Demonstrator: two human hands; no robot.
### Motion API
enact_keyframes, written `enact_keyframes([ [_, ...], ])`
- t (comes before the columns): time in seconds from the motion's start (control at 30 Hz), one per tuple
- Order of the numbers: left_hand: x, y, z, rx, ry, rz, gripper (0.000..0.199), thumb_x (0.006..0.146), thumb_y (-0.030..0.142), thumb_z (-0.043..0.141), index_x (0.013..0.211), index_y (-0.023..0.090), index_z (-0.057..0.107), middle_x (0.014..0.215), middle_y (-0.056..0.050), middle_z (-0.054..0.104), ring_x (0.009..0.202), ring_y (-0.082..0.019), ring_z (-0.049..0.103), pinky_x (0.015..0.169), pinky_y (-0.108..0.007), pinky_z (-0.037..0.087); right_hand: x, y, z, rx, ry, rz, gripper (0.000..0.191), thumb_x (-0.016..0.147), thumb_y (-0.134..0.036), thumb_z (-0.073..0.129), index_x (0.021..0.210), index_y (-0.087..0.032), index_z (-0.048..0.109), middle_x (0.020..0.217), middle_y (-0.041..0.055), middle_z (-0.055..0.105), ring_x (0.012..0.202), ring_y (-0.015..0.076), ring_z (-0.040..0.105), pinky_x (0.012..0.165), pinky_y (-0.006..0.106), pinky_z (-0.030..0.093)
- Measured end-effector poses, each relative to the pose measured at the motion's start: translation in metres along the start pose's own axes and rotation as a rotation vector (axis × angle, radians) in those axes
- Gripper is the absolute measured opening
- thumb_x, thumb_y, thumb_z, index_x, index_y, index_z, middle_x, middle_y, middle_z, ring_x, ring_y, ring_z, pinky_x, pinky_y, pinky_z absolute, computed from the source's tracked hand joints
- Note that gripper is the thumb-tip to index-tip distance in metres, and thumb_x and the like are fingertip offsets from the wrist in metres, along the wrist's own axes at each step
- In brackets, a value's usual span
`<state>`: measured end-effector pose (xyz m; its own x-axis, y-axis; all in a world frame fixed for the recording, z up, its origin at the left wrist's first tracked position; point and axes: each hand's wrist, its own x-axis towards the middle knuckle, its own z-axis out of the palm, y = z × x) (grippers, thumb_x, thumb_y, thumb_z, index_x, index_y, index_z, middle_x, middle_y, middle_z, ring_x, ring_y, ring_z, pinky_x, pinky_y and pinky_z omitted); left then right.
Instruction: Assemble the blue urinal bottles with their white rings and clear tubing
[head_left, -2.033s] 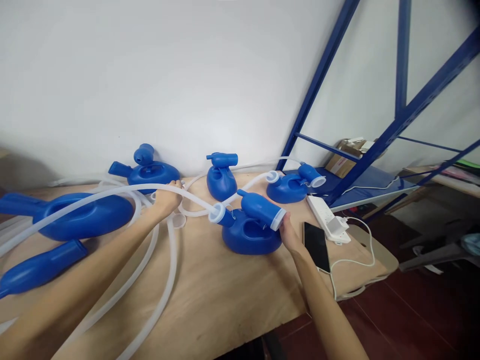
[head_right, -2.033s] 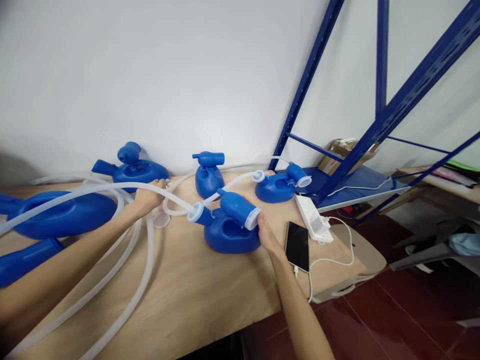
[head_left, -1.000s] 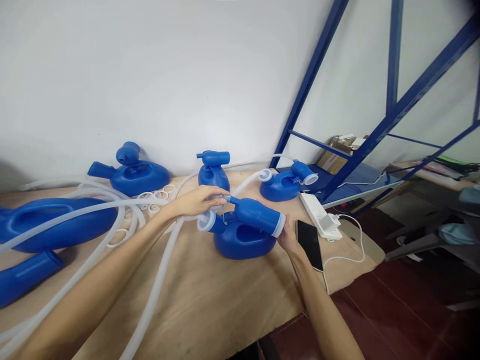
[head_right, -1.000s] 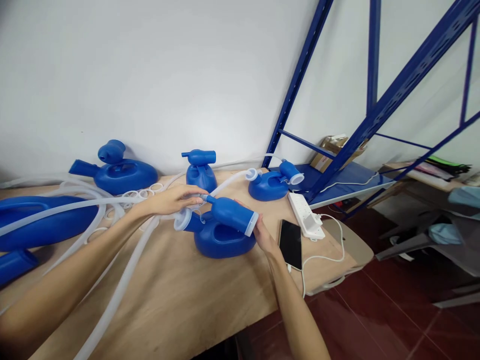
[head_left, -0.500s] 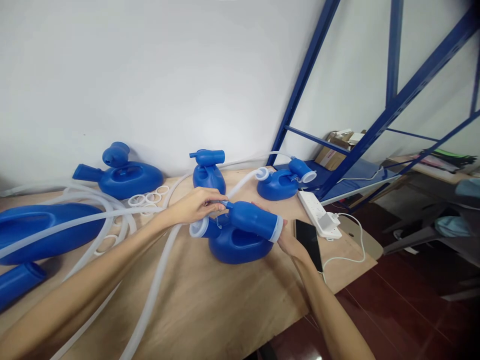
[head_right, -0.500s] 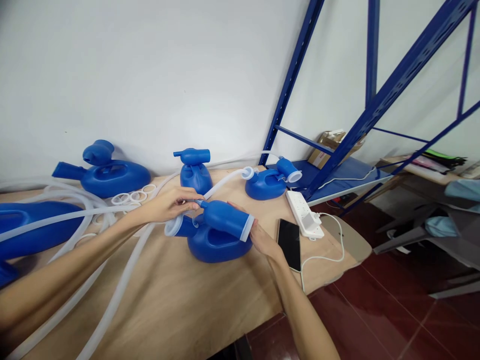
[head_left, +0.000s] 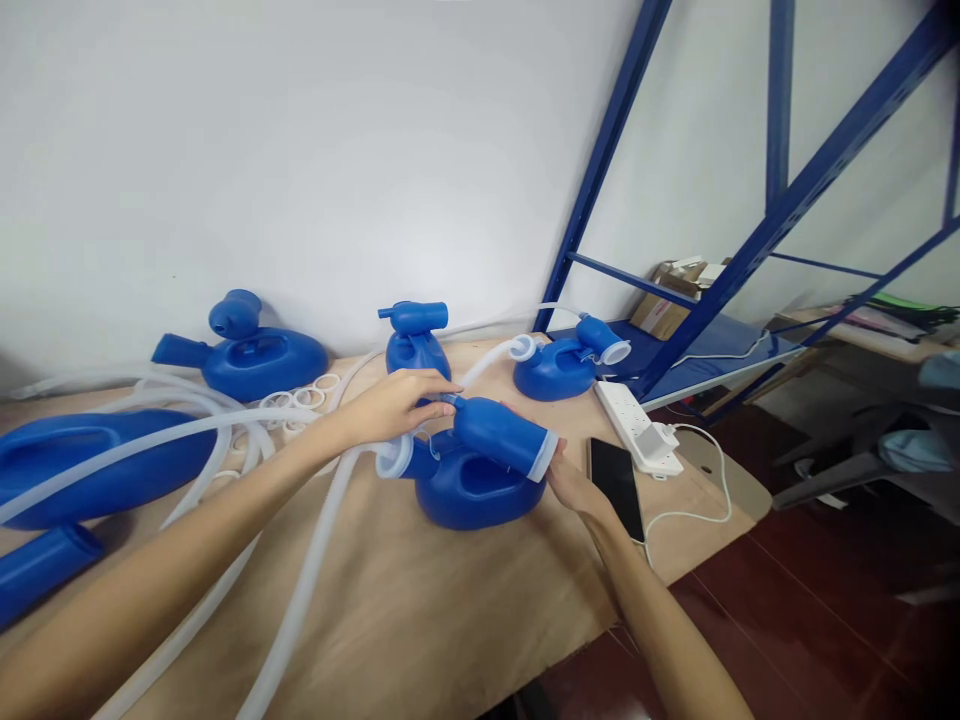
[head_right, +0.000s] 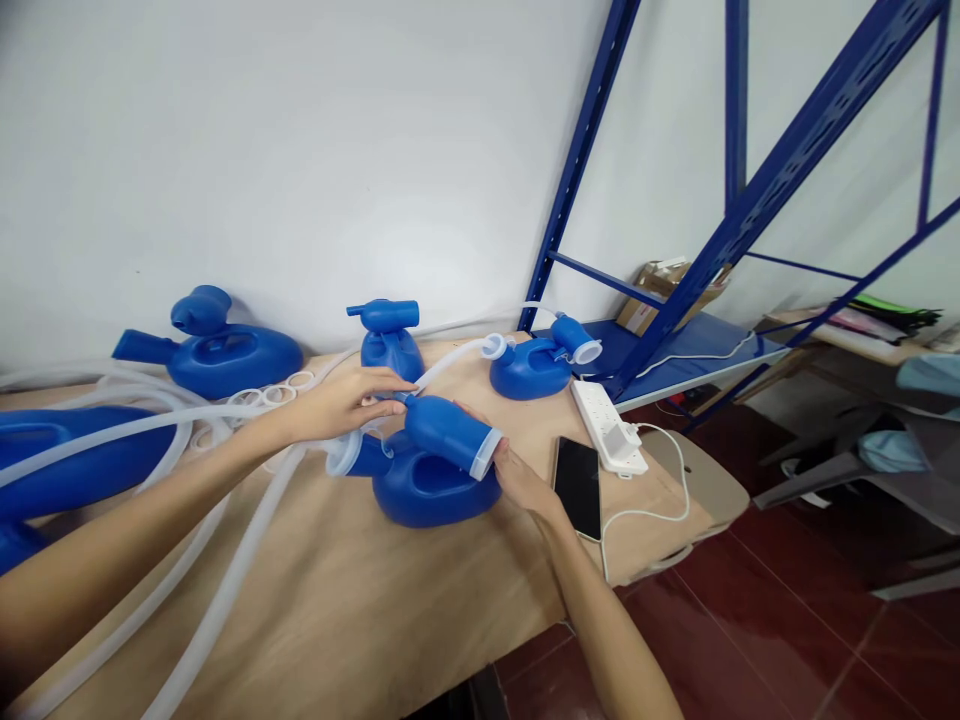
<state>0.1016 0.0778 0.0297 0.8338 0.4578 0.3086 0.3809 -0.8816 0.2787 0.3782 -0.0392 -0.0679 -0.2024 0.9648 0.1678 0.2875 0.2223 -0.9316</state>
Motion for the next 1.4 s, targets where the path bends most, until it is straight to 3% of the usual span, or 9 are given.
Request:
enact_keyframes([
  [0.1, -0.012, 0.026, -0.002, 0.309, 0.103, -0.065, 0.027, 0.102, 0.032, 0.061, 0.121, 0.017, 0.074, 0.122, -0.015, 0.072, 0.115, -0.032, 0.065, 0.093, -0.043, 0.051, 0.000, 0.002, 0.003, -0.012, 0.025, -0.013, 0.102, 0.088, -0.092, 0.010, 0.161, -0.031, 0.047, 0.161, 0.0044, 0.054, 0.163, 0.0272, 0.028, 0.136, 0.049, 0.021],
  [0.17, -0.023, 0.049, -0.003, 0.345, 0.116, -0.154, 0.025, 0.105, 0.032, 0.055, 0.106, 0.016, 0.075, 0.109, -0.014, 0.073, 0.107, -0.031, 0.067, 0.087, -0.042, 0.051, 0.000, 0.004, 0.005, -0.014, 0.042, -0.017, 0.103, 0.088, -0.092, 0.010, 0.161, -0.031, 0.048, 0.161, 0.0046, 0.054, 0.163, 0.0276, 0.028, 0.137, 0.050, 0.020],
  [0.33, -0.035, 0.081, 0.006, -0.104, 0.125, -0.417, 0.033, 0.110, 0.030, 0.043, 0.088, 0.020, 0.066, 0.085, -0.002, 0.072, 0.075, -0.019, 0.067, 0.071, -0.034, 0.048, -0.001, 0.007, 0.008, 0.002, 0.089, -0.004, 0.108, 0.083, -0.097, 0.013, 0.159, -0.030, 0.051, 0.162, 0.0064, 0.052, 0.162, 0.0309, 0.028, 0.136, 0.052, 0.017],
  [0.4, -0.034, 0.081, 0.011, -0.130, 0.166, -0.444, 0.030, 0.109, 0.028, 0.043, 0.092, 0.020, 0.066, 0.089, -0.003, 0.074, 0.077, -0.020, 0.067, 0.070, -0.034, 0.047, -0.001, 0.008, 0.009, 0.019, 0.115, -0.002, 0.108, 0.083, -0.098, 0.015, 0.158, -0.030, 0.053, 0.162, 0.0070, 0.053, 0.162, 0.0318, 0.030, 0.136, 0.053, 0.016],
  [0.57, -0.030, 0.079, 0.028, 0.360, 0.298, -0.449, 0.026, 0.106, 0.034, 0.052, 0.102, 0.017, 0.071, 0.098, -0.014, 0.078, 0.098, -0.033, 0.066, 0.084, -0.044, 0.044, 0.000, 0.015, 0.010, 0.090, 0.155, -0.047, 0.097, 0.090, -0.092, 0.021, 0.157, -0.029, 0.054, 0.158, 0.0084, 0.057, 0.160, 0.0312, 0.034, 0.136, 0.052, 0.020],
  [0.67, -0.027, 0.083, 0.037, 0.461, 0.322, -0.511, 0.031, 0.107, 0.037, 0.049, 0.097, 0.017, 0.072, 0.095, -0.016, 0.079, 0.097, -0.033, 0.066, 0.084, -0.045, 0.042, 0.003, 0.024, 0.007, 0.141, 0.182, -0.033, 0.097, 0.089, -0.093, 0.024, 0.154, -0.030, 0.057, 0.152, 0.0095, 0.063, 0.159, 0.0314, 0.036, 0.135, 0.052, 0.024],
  [0.83, -0.014, 0.085, 0.052, 0.463, 0.293, -0.548, 0.040, 0.109, 0.032, 0.041, 0.097, 0.013, 0.074, 0.096, -0.021, 0.079, 0.100, -0.037, 0.068, 0.084, -0.047, 0.039, 0.008, 0.040, 0.008, 0.257, 0.193, -0.019, 0.098, 0.089, -0.094, 0.023, 0.157, -0.030, 0.053, 0.150, 0.0088, 0.065, 0.156, 0.0296, 0.043, 0.130, 0.052, 0.034],
  [1.0, -0.005, 0.073, 0.067, 0.405, 0.308, -0.586, 0.040, 0.108, 0.021, 0.036, 0.099, 0.013, 0.074, 0.088, -0.018, 0.078, 0.080, -0.031, 0.072, 0.083, -0.046, 0.037, 0.006, 0.041, 0.011, 0.257, 0.192, -0.018, 0.096, 0.091, -0.092, 0.024, 0.158, -0.030, 0.052, 0.156, 0.0083, 0.060, 0.155, 0.0283, 0.044, 0.129, 0.050, 0.036],
  [1.4, -0.010, 0.067, 0.061, 0.203, 0.425, -0.563, 0.033, 0.105, 0.028, 0.050, 0.083, 0.019, 0.073, 0.089, -0.009, 0.082, 0.080, -0.025, 0.071, 0.085, -0.043, 0.034, 0.002, 0.025, 0.018, 0.214, 0.206, -0.012, 0.096, 0.091, -0.092, 0.023, 0.160, -0.030, 0.050, 0.162, 0.0054, 0.052, 0.160, 0.0289, 0.034, 0.134, 0.047, 0.027],
])
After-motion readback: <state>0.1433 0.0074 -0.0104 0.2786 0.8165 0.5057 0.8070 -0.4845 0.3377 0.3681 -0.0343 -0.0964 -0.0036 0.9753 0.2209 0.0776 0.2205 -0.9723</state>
